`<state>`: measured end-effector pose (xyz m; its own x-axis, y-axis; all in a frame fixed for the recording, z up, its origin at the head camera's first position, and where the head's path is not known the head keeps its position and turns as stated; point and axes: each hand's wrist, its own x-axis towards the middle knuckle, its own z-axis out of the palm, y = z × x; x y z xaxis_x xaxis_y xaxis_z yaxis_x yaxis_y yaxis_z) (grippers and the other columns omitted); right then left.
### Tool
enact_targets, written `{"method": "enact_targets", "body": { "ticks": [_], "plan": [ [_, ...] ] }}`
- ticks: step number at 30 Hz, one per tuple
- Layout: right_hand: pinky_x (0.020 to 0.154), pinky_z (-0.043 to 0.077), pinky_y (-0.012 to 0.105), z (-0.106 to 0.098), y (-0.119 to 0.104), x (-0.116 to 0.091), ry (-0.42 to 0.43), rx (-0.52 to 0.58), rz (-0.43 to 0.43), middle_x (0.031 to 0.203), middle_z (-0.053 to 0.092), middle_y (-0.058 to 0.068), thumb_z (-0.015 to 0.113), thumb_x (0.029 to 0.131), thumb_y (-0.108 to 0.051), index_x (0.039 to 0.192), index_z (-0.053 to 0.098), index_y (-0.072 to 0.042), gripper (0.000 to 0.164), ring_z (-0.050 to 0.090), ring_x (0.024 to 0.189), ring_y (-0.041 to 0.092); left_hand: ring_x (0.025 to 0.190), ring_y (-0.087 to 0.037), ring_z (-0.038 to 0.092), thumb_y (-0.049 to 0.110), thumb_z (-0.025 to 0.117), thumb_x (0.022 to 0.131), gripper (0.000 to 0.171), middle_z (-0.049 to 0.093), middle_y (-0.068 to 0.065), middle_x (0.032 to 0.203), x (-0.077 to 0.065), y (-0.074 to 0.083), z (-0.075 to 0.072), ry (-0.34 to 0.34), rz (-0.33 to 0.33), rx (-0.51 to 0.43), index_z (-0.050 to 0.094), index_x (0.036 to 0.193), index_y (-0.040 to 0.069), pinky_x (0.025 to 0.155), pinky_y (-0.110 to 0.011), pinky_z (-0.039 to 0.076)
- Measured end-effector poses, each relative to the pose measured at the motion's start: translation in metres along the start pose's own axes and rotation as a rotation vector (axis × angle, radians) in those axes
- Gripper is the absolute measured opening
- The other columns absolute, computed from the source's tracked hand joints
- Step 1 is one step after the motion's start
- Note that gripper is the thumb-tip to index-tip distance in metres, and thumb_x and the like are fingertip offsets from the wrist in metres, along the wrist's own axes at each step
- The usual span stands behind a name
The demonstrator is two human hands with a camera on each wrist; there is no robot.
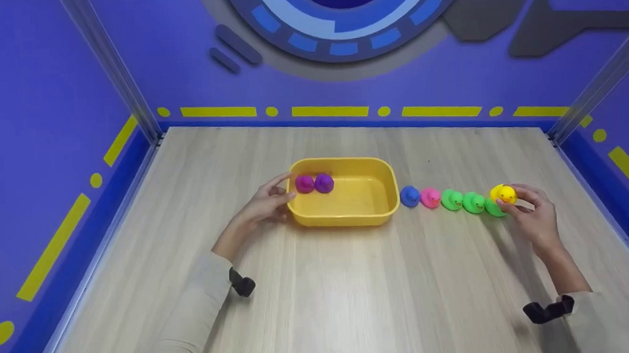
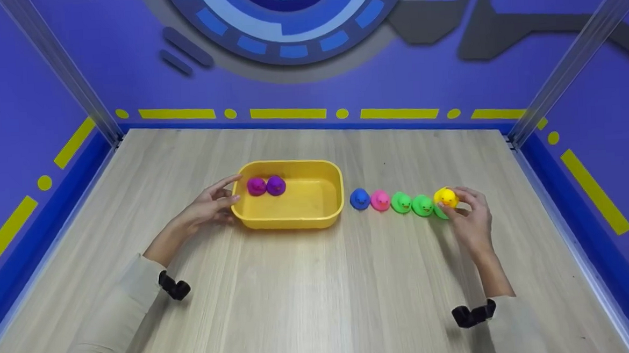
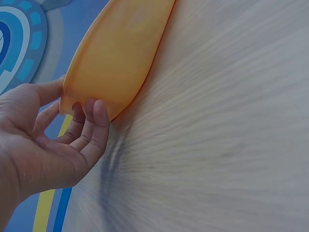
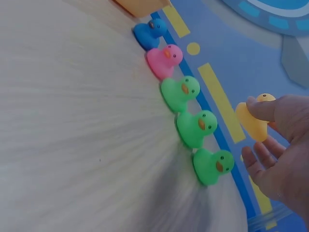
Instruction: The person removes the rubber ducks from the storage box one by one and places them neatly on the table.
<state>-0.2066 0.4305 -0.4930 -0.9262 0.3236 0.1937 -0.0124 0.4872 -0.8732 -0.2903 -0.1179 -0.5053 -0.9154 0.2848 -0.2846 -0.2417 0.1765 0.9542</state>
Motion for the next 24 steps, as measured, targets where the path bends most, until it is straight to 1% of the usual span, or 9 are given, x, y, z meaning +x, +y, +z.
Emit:
{"method": "enact_targets", "body": {
  "ticks": [3,6,11,15,17,19,21,23,24],
  "plan": [
    [0.083,0.048,-0.001,-0.004,0.004,0.003,0.020,-0.008,0.022,0.116,0.045,-0.024,0.073,0.095,-0.012,0.124,0.065,0.007,0.036,0.049,0.105,-0.006,0.078,-0.019,0.056,0.020,0.065,0.101,0.061,0.047,-0.004,0.113,0.000,0.001,0.001,0.003,-0.003,-0.004,0.042,0.156,0.033,0.066,-0.026,0.056],
    [0.085,0.045,-0.002,-0.009,0.010,0.007,0.031,-0.003,0.044,0.114,0.047,-0.025,0.072,0.096,-0.013,0.127,0.064,0.005,0.037,0.048,0.104,-0.008,0.077,-0.019,0.055,0.020,0.066,0.101,0.060,0.047,-0.005,0.113,-0.001,0.001,0.001,0.004,-0.009,-0.008,0.043,0.155,0.034,0.066,-0.027,0.055],
    [0.087,0.045,-0.003,-0.014,0.020,0.013,0.030,0.018,0.050,0.112,0.049,-0.023,0.069,0.096,-0.007,0.134,0.058,0.006,0.042,0.050,0.104,-0.010,0.077,-0.018,0.056,0.020,0.066,0.101,0.059,0.048,-0.005,0.114,-0.001,0.002,0.002,0.010,-0.013,-0.016,0.044,0.154,0.034,0.067,-0.027,0.055],
    [0.087,0.046,-0.002,-0.016,0.027,0.016,0.060,0.053,0.062,0.111,0.053,-0.024,0.069,0.095,-0.003,0.134,0.058,0.007,0.042,0.053,0.104,-0.011,0.078,-0.018,0.056,0.020,0.066,0.101,0.058,0.049,-0.006,0.115,0.000,0.002,0.001,0.013,-0.007,-0.015,0.045,0.153,0.035,0.067,-0.026,0.055],
    [0.086,0.046,-0.002,-0.019,0.030,0.016,0.060,0.055,0.062,0.110,0.054,-0.025,0.069,0.095,-0.002,0.134,0.058,0.006,0.041,0.053,0.103,-0.012,0.078,-0.018,0.057,0.020,0.066,0.101,0.058,0.049,-0.007,0.115,0.000,0.002,0.001,0.013,-0.007,-0.011,0.045,0.153,0.036,0.068,-0.026,0.056],
    [0.086,0.046,-0.003,-0.022,0.033,0.015,0.046,0.022,0.064,0.110,0.052,-0.026,0.068,0.097,-0.005,0.136,0.056,0.007,0.043,0.051,0.103,-0.013,0.079,-0.017,0.057,0.020,0.067,0.101,0.058,0.050,-0.007,0.116,0.000,0.002,0.001,0.013,-0.008,-0.010,0.045,0.153,0.036,0.068,-0.027,0.056],
    [0.086,0.045,-0.003,-0.025,0.038,0.014,0.024,-0.045,0.081,0.112,0.049,-0.026,0.067,0.098,-0.011,0.140,0.053,0.006,0.047,0.049,0.104,-0.013,0.080,-0.017,0.058,0.021,0.067,0.100,0.059,0.050,-0.007,0.117,-0.001,0.001,0.001,0.013,-0.014,-0.008,0.045,0.153,0.037,0.068,-0.027,0.057],
    [0.086,0.044,-0.004,-0.027,0.042,0.014,0.001,-0.117,0.111,0.115,0.047,-0.023,0.066,0.100,-0.017,0.144,0.050,0.005,0.052,0.048,0.108,-0.009,0.081,-0.018,0.058,0.021,0.067,0.100,0.059,0.050,-0.007,0.117,-0.001,0.001,0.001,0.011,-0.018,-0.007,0.045,0.153,0.037,0.069,-0.027,0.057],
    [0.086,0.044,-0.004,-0.028,0.045,0.014,-0.007,-0.152,0.127,0.119,0.049,-0.019,0.065,0.101,-0.020,0.146,0.049,0.004,0.053,0.050,0.111,-0.005,0.081,-0.018,0.058,0.022,0.067,0.100,0.059,0.050,-0.007,0.117,-0.001,0.001,0.001,0.010,-0.019,-0.008,0.045,0.153,0.036,0.069,-0.027,0.057]
  ]
}}
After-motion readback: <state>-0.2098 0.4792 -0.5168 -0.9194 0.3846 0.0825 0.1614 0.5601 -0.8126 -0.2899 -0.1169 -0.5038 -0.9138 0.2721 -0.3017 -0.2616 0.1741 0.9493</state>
